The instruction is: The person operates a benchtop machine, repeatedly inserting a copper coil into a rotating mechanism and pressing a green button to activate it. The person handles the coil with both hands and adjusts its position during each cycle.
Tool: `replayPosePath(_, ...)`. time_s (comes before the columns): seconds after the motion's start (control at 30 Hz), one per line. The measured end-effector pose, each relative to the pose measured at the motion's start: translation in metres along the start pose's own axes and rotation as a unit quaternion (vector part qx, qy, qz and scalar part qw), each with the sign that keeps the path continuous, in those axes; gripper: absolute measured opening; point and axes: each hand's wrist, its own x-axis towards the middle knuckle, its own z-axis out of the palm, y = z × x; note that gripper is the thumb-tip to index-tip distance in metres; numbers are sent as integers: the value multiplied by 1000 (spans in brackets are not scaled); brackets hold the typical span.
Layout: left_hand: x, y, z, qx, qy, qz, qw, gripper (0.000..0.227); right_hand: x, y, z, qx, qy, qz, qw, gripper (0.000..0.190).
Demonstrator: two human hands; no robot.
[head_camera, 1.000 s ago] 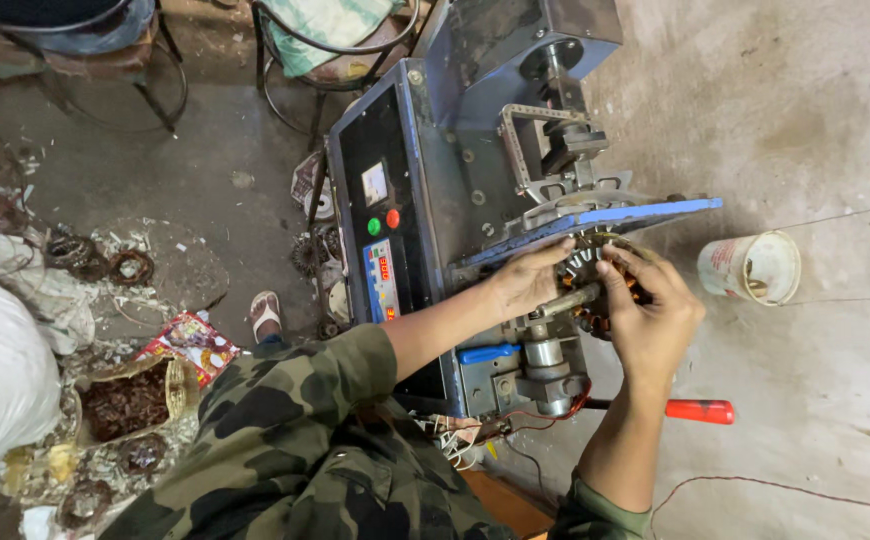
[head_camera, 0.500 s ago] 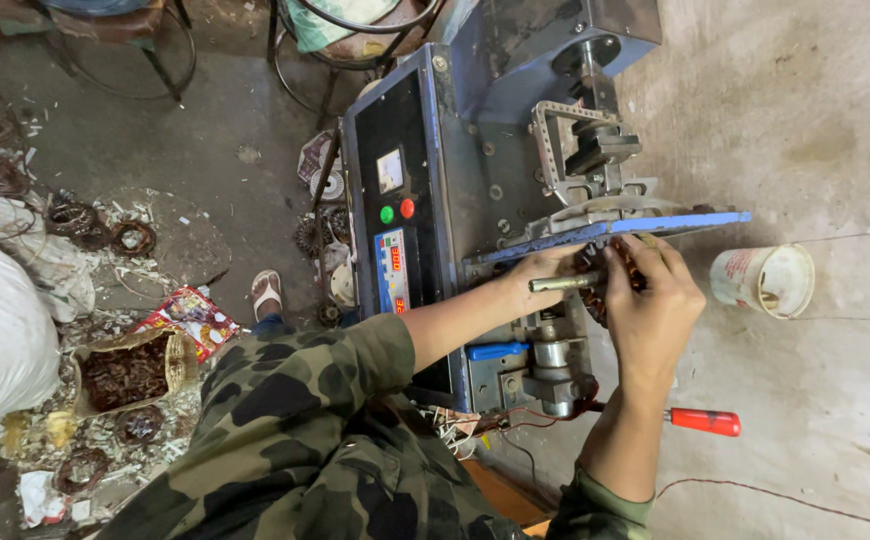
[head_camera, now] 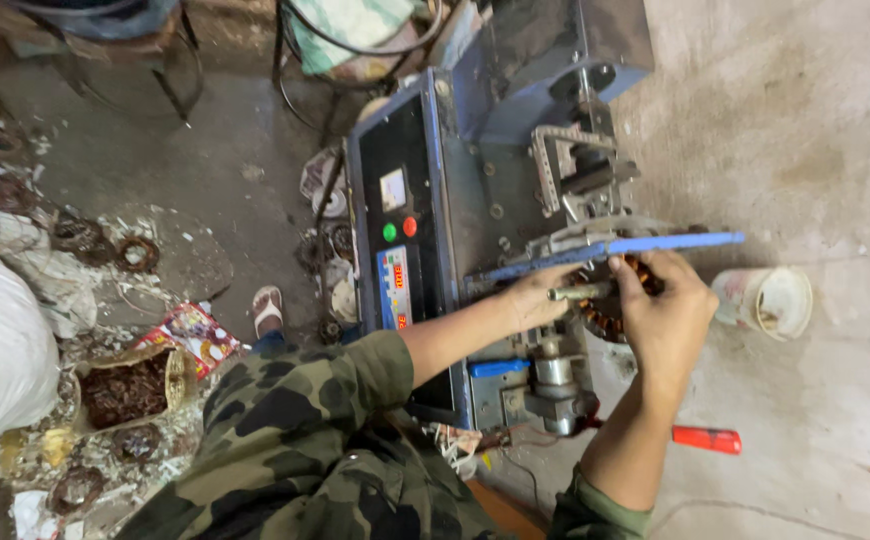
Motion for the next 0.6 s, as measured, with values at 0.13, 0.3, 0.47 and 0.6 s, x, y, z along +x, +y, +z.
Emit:
replayPosePath(0.13,-16,13,21,271,-8,49,961,51,4,-5,2,-12,10,-15,1000,26)
replayPosePath(0.3,-85,48,64,93,13,-72,993,46,3,-10,-1,-36,-4,3,999,28)
replayPosePath(0.47,-190,97,41,511,61,65,855,39,4,-8,-2,-33,-9,9,999,27)
replayPosePath(0.6,-219,137,-39,698,395,252,542,40,2,-8,-2,-17,-14,25,999,25)
